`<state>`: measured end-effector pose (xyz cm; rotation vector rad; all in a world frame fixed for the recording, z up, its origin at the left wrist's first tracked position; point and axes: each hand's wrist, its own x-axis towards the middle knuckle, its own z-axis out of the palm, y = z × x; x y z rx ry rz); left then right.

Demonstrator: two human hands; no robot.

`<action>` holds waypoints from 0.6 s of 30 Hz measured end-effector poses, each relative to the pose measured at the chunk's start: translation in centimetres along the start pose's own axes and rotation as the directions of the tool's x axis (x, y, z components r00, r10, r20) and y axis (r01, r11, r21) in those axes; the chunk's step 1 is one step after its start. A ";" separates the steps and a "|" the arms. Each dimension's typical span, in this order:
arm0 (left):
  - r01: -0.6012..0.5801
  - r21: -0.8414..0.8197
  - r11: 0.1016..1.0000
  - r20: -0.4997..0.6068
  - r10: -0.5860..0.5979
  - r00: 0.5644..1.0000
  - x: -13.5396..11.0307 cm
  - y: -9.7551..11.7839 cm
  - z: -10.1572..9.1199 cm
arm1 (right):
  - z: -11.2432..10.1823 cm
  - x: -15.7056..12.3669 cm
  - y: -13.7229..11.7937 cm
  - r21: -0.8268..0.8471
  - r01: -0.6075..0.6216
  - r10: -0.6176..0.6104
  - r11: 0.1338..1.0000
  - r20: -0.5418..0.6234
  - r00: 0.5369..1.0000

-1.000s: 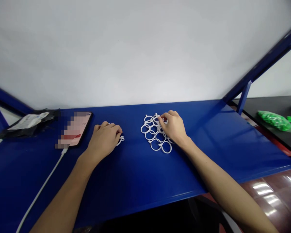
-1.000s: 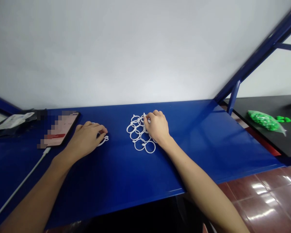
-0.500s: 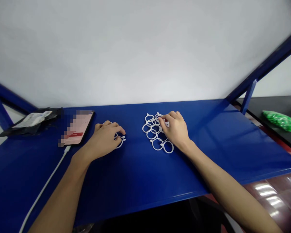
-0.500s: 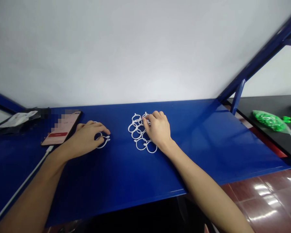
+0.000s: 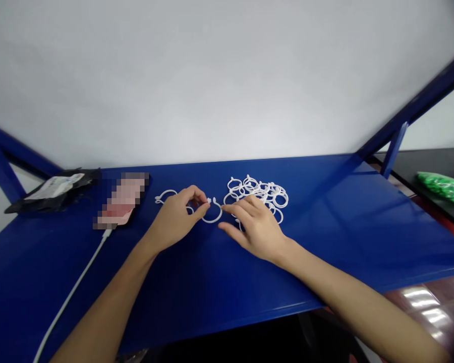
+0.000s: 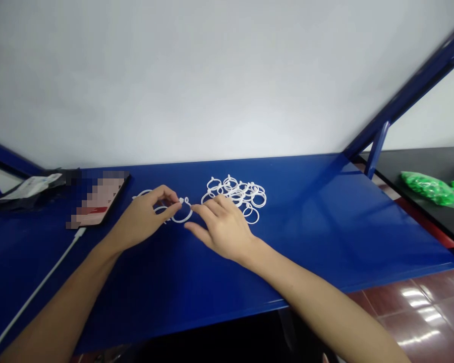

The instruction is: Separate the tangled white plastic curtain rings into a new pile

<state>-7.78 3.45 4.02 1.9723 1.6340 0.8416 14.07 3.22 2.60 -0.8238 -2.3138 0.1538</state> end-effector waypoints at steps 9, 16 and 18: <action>-0.032 -0.314 0.949 0.036 0.046 0.998 -1.0 0.8 1.9 | 0.7 -0.6 0.4 0.148 -0.206 0.218 0.967 -0.070 0.973; -0.094 -0.367 0.925 0.029 0.113 0.993 -1.1 0.2 2.1 | 0.3 -0.7 0.6 0.307 -0.094 0.090 0.947 0.027 0.996; -0.154 -0.360 0.920 0.004 0.167 0.986 -1.1 0.2 2.4 | 0.4 -0.9 0.7 0.323 -0.090 0.075 0.942 0.059 0.995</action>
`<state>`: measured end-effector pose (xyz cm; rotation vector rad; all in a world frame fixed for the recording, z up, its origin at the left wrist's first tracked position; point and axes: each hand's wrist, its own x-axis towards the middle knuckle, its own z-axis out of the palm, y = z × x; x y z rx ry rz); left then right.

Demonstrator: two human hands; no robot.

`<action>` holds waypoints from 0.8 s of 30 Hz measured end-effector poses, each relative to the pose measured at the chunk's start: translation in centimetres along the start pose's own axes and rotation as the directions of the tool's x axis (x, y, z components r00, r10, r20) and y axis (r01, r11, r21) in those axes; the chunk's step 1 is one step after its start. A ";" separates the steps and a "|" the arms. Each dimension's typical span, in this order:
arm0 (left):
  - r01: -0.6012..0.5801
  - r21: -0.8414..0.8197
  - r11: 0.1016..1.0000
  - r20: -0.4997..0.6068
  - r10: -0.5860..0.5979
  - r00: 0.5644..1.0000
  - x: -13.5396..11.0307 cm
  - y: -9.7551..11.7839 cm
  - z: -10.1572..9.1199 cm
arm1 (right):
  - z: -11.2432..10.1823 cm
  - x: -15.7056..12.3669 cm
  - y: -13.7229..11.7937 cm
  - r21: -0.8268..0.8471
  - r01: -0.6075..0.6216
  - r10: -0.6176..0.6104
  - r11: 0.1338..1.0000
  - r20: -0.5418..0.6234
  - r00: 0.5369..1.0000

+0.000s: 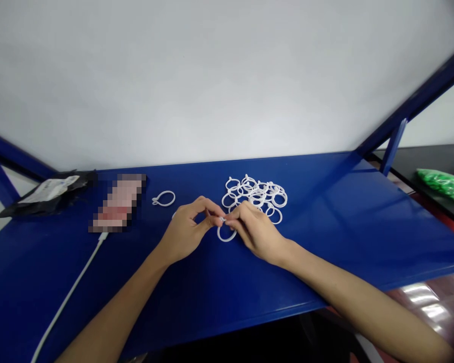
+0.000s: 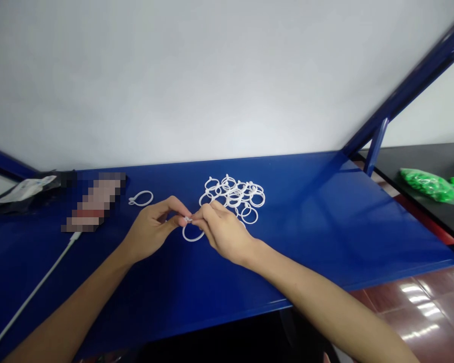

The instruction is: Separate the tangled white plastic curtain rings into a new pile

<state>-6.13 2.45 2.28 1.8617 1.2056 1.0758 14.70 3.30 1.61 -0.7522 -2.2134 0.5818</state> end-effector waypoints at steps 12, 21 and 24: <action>-0.018 0.223 0.975 0.008 0.016 1.000 0.3 0.5 0.3 | -0.7 -0.2 0.5 -0.200 0.146 -0.129 0.969 0.096 0.987; 0.063 0.803 0.592 0.045 -0.165 0.985 0.7 -2.1 -5.0 | -6.3 4.6 5.5 -0.322 -0.338 0.291 0.884 -0.186 0.938; 0.051 0.807 0.589 0.113 -0.238 0.965 0.4 -2.5 -5.6 | -7.1 6.6 8.5 -0.227 -0.425 0.421 0.876 -0.071 0.904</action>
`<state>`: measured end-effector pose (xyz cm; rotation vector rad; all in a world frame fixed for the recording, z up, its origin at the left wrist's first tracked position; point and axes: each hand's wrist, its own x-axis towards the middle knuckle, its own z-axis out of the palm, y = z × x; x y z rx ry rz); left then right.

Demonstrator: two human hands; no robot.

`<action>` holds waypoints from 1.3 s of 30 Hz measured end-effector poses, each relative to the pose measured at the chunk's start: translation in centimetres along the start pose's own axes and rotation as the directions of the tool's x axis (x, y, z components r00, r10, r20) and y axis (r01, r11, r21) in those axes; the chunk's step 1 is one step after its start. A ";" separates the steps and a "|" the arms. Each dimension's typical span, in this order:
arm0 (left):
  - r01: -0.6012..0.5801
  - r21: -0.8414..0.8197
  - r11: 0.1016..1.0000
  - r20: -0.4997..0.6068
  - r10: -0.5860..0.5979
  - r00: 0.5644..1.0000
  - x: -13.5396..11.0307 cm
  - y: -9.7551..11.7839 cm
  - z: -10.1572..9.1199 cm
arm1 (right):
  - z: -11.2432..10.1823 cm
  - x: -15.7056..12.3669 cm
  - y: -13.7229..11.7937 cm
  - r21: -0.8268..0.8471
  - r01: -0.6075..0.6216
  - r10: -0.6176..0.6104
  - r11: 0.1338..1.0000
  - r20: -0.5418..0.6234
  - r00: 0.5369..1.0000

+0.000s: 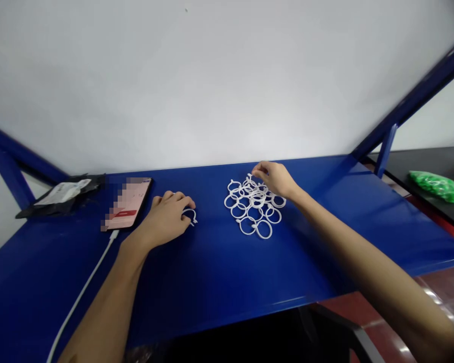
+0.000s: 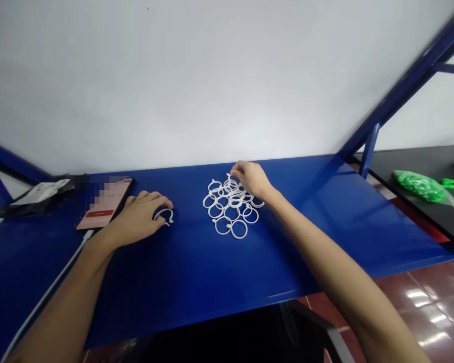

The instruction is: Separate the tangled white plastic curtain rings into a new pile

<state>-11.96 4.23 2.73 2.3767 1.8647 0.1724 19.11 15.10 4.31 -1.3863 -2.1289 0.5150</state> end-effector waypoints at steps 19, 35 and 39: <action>-0.072 -0.202 0.977 -0.085 0.056 0.995 1.0 2.2 1.3 | 1.7 3.3 2.1 -0.080 0.069 -0.062 0.994 0.083 0.995; -0.238 -0.493 0.836 -0.627 -0.152 0.764 -1.1 8.8 2.2 | 4.5 -10.7 -7.6 0.349 0.045 -0.051 0.936 0.008 0.999; -0.322 -0.426 0.845 -0.630 -0.022 0.776 -1.5 9.3 2.5 | 4.2 -10.6 -7.4 0.383 0.082 -0.076 0.920 -0.030 0.997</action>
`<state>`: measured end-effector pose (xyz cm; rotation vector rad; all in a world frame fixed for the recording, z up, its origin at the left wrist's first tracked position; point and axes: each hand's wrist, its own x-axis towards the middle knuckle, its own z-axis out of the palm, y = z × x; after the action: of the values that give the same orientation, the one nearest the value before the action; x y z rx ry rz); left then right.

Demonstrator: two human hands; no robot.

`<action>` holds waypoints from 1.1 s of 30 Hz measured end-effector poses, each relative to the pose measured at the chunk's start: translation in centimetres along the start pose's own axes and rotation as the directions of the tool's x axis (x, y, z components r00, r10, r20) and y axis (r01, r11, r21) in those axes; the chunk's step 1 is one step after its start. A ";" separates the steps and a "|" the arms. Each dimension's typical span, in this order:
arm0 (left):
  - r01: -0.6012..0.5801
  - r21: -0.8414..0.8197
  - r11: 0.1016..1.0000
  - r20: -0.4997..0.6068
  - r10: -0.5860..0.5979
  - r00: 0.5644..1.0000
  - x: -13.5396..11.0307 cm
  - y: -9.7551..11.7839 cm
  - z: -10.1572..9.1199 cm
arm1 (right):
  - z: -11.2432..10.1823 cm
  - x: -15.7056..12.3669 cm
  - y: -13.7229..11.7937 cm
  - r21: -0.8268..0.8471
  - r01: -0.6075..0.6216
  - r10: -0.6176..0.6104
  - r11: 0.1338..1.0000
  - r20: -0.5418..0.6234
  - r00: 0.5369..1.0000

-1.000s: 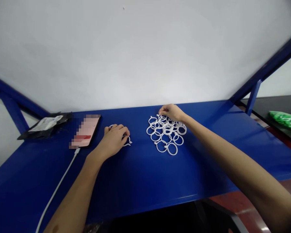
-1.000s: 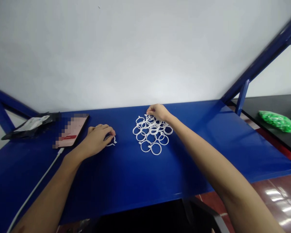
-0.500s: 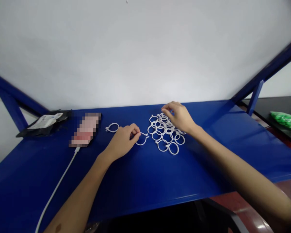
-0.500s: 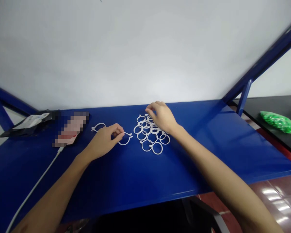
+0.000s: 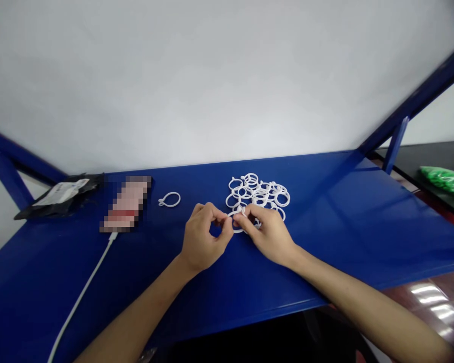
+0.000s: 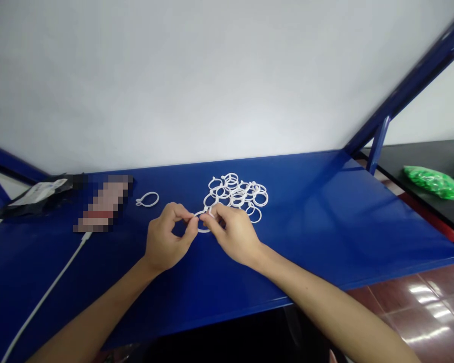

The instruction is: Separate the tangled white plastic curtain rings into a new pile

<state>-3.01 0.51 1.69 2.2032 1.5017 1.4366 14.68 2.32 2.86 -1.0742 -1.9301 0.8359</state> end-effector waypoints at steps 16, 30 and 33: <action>0.197 -0.300 0.933 0.234 -0.129 0.964 1.0 -1.1 -1.1 | -0.3 -0.9 0.3 -0.062 0.169 -0.162 0.984 0.099 0.982; 0.090 -0.315 0.945 0.217 -0.021 0.976 0.4 -0.8 -0.2 | -0.9 -0.8 1.3 -0.055 0.351 -0.339 0.935 0.153 0.928; 0.044 -0.187 0.981 0.225 -0.001 0.974 1.2 -1.5 -0.7 | -1.5 0.2 1.5 -0.134 0.351 -0.341 0.927 0.092 0.935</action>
<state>-4.45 1.90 1.97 2.1418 1.2562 1.2201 16.48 3.39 2.38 -0.7593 -2.1840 0.5426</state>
